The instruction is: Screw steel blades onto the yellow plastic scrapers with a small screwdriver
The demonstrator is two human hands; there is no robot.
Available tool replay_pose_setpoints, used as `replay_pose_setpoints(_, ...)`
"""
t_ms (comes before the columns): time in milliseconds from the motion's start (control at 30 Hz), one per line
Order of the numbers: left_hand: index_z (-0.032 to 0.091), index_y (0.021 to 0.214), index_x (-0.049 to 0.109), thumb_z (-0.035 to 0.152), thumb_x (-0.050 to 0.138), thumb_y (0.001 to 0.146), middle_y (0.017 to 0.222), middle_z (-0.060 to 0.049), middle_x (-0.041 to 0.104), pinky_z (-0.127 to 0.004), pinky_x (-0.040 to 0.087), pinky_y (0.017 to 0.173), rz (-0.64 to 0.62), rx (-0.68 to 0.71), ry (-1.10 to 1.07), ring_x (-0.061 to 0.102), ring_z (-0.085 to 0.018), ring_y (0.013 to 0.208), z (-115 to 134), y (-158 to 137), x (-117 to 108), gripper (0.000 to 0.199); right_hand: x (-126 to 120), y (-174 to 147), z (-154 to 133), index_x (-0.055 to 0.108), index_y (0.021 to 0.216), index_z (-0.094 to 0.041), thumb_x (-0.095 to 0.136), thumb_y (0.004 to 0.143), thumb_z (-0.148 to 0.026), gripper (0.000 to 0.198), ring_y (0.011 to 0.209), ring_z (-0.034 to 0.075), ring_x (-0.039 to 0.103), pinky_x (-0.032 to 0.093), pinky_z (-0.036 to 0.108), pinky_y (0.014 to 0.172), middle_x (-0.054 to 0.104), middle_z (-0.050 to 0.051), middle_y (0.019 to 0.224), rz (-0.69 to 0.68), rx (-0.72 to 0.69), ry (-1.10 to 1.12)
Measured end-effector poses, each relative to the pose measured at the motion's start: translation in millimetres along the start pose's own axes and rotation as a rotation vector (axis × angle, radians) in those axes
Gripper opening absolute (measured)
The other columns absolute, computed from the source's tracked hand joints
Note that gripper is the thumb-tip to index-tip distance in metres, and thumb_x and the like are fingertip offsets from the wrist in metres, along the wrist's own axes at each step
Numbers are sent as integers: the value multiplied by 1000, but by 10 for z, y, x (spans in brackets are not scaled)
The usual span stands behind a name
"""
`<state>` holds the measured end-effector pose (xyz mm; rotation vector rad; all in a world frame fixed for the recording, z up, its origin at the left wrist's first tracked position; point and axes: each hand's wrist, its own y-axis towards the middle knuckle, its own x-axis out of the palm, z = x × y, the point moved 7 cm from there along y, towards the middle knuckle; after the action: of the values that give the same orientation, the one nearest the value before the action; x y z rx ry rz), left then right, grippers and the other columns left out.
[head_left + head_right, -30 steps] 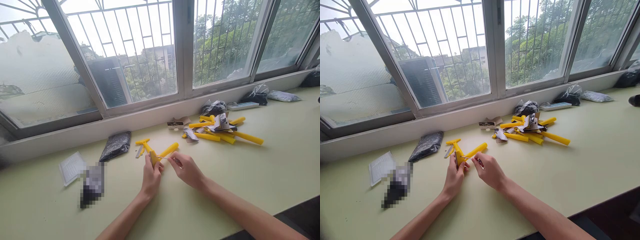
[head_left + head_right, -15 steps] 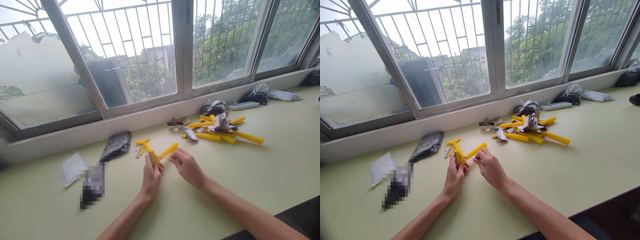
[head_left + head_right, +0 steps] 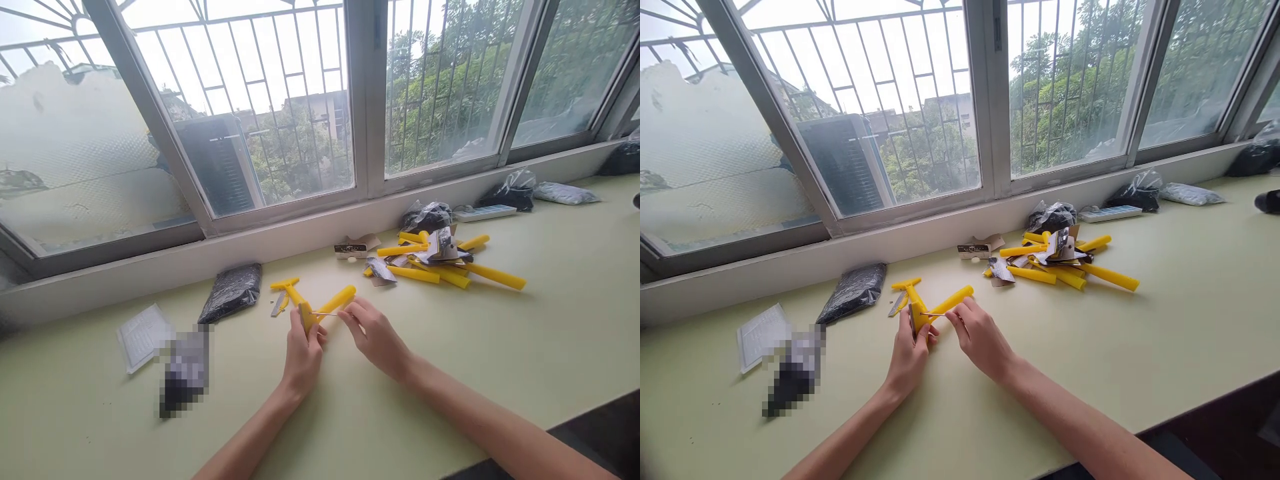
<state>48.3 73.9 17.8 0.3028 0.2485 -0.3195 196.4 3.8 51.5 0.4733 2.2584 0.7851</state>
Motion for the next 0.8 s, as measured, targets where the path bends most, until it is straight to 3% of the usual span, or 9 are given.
replay_pose_setpoints(200,24,116,42,28,48,96,82,-1,67,-29,47,67,6,-10,-9,64,-17,69,-1,0,0,21,-34,-8,-62,60,94,-22,45,105,-27,19,71,15,53,46,29,63,56,4,89,46,-99,48)
replay_pose_setpoints(467,25,120,42,30,52,95,81,0,67,-29,47,68,2,-3,-21,64,-17,70,-3,-6,-3,27,35,-51,-41,59,100,-22,47,104,-32,16,72,16,59,48,29,65,65,5,92,-29,7,79)
replay_pose_setpoints(633,24,120,42,29,51,95,80,-1,67,-29,48,67,9,-6,-15,64,-17,69,-2,3,-8,27,39,-33,-8,50,77,-21,42,106,-33,32,63,15,50,41,29,59,56,1,73,-53,40,-12)
replay_pose_setpoints(800,24,125,39,27,49,96,79,0,67,-28,48,66,6,-14,6,64,-16,69,-2,-3,-5,31,55,-27,4,53,89,-21,46,104,-26,17,71,15,54,46,28,65,56,3,88,-33,-19,78)
